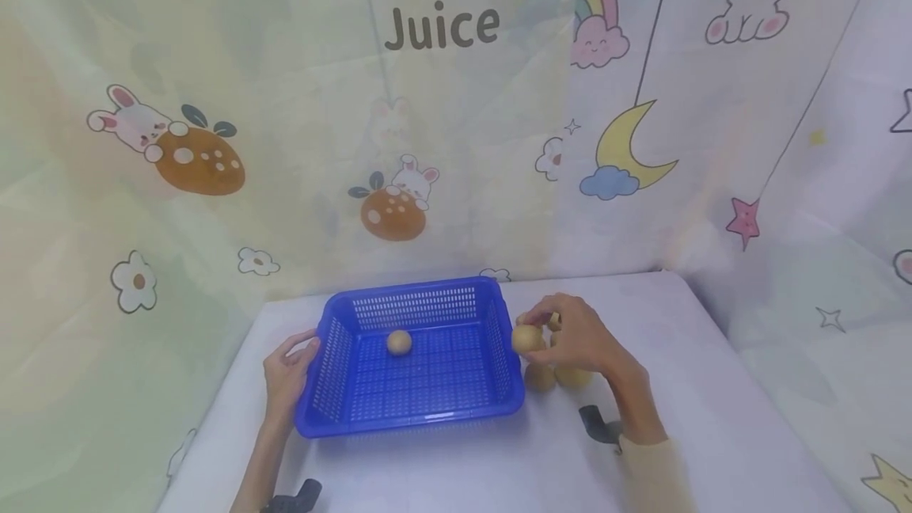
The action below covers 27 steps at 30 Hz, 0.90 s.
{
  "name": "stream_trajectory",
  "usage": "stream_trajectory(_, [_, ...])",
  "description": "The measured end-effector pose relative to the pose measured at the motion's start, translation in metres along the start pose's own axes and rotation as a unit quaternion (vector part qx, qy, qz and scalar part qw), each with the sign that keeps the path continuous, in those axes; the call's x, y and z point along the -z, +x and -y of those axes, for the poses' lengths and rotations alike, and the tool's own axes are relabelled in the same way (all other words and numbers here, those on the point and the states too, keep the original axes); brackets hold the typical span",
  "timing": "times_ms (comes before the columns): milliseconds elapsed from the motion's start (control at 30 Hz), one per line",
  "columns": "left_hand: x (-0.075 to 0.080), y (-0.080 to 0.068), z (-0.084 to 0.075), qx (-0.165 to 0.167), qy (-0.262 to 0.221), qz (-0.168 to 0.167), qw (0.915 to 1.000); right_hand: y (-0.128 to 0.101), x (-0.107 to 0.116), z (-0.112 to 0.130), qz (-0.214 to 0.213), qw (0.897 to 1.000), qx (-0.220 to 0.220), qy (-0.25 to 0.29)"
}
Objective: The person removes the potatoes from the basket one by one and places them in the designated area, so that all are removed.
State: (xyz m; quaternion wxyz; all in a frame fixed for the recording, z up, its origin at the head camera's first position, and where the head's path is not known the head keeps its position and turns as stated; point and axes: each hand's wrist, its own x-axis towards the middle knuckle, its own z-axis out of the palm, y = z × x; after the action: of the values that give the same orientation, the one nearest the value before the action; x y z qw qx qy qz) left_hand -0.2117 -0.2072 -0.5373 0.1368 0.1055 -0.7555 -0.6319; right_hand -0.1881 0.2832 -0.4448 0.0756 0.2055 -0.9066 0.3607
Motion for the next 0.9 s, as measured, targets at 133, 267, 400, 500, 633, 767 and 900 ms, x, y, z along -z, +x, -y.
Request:
stream_trajectory(133, [-0.001, 0.000, -0.001, 0.001, 0.006, -0.003, 1.0000, -0.006, 0.004, -0.005, 0.000, 1.000, -0.007, -0.003])
stream_trajectory(267, [-0.002, 0.000, -0.001, 0.000, 0.011, -0.007, 0.9999, -0.012, 0.006, -0.010, 0.006, 1.000, -0.019, -0.018])
stream_trajectory(400, [-0.002, 0.000, 0.000, 0.002, 0.015, -0.008, 0.9999, -0.016, 0.004, -0.018, 0.007, 0.999, -0.024, -0.031])
stream_trajectory(500, [-0.002, 0.001, 0.000, 0.003, 0.015, -0.008, 0.9999, -0.019, 0.000, -0.022, 0.007, 0.999, -0.024, -0.025])
stream_trajectory(633, [-0.002, 0.001, 0.000, 0.004, 0.016, -0.010, 0.9998, -0.024, -0.005, -0.024, 0.006, 1.000, -0.024, -0.005])
stream_trajectory(767, [-0.001, 0.000, -0.001, 0.006, 0.018, -0.010, 0.9998, -0.030, -0.010, -0.026, -0.001, 1.000, -0.016, -0.004])
stream_trajectory(900, [-0.001, 0.000, 0.000, 0.004, 0.020, -0.009, 0.9998, -0.037, -0.016, -0.029, -0.009, 1.000, -0.007, -0.007])
